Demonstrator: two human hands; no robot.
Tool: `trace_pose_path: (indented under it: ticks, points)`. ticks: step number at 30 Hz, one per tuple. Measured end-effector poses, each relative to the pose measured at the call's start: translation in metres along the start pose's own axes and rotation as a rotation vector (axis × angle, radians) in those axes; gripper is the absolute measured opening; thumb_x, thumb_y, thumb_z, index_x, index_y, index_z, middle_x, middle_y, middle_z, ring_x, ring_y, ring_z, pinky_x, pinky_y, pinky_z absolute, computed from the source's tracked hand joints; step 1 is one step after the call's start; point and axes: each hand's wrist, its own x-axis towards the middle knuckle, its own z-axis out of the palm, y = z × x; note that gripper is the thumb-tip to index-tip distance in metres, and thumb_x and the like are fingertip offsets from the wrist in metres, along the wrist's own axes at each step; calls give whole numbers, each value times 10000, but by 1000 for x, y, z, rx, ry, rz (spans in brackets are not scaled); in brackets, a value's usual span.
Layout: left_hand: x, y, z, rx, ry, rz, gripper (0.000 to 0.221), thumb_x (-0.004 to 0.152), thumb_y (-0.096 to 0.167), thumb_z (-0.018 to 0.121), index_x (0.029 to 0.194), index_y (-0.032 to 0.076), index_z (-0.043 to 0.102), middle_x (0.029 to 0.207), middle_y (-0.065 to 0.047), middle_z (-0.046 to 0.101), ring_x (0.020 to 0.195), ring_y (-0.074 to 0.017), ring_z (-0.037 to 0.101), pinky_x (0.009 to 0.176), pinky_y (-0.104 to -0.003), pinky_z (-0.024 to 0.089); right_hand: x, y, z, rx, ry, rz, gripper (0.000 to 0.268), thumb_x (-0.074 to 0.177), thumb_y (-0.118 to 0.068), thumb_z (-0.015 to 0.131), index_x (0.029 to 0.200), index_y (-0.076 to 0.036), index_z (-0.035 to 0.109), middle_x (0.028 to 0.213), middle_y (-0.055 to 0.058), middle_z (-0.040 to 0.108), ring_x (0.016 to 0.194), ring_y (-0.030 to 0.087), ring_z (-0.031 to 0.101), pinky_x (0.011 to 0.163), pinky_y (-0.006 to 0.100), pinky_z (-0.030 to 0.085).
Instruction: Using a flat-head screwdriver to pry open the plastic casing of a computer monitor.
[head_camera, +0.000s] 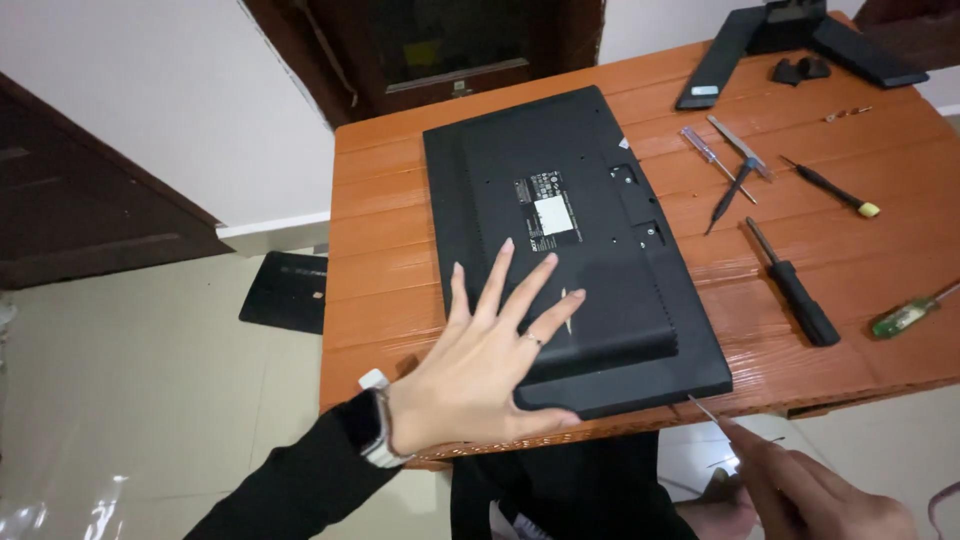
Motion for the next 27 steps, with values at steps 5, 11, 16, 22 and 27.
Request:
trace_pose_path:
  ticks: [5, 11, 16, 22, 27]
  points:
    - [15, 2, 4, -20, 56, 27, 952, 890, 655, 658, 1599, 122, 310, 1679, -212, 154, 1527, -541, -20, 971, -879, 198, 6, 1, -10, -177, -255, 105, 569, 910, -395, 570, 1418, -631, 466, 847, -313, 732, 696, -33, 754, 591, 212, 594]
    - [16, -6, 18, 202, 195, 73, 805, 970, 656, 541, 1586, 165, 380, 1635, -218, 308, 1493, -557, 195, 927, -787, 411, 3, -3, -10, -290, -288, 80, 629, 941, -402, 506, 1492, -667, 355, 857, -357, 699, 580, 6, 682, 529, 228, 559]
    - [16, -9, 24, 357, 292, 110, 803, 971, 706, 488, 1565, 169, 421, 1596, -229, 393, 1442, -571, 331, 858, -742, 509, 4, -10, -11, -343, -383, 45, 686, 961, -412, 460, 1549, -677, 227, 875, -362, 683, 618, -4, 686, 546, 218, 582]
    - [18, -11, 22, 280, 230, 123, 799, 986, 667, 478, 1578, 139, 384, 1594, -258, 375, 1430, -613, 303, 838, -791, 469, 24, -23, -7, -545, -651, -51, 934, 853, -757, 503, 1616, -415, 89, 1010, -199, 589, 939, -37, 687, 669, 229, 640]
    - [16, -10, 27, 258, 272, 129, 791, 980, 652, 498, 1571, 137, 397, 1594, -259, 388, 1443, -621, 279, 845, -813, 449, 62, 13, 5, -324, -523, -434, 662, 653, -236, 806, 1256, -325, 549, 1156, -52, 696, 1053, 230, 707, 828, 417, 612]
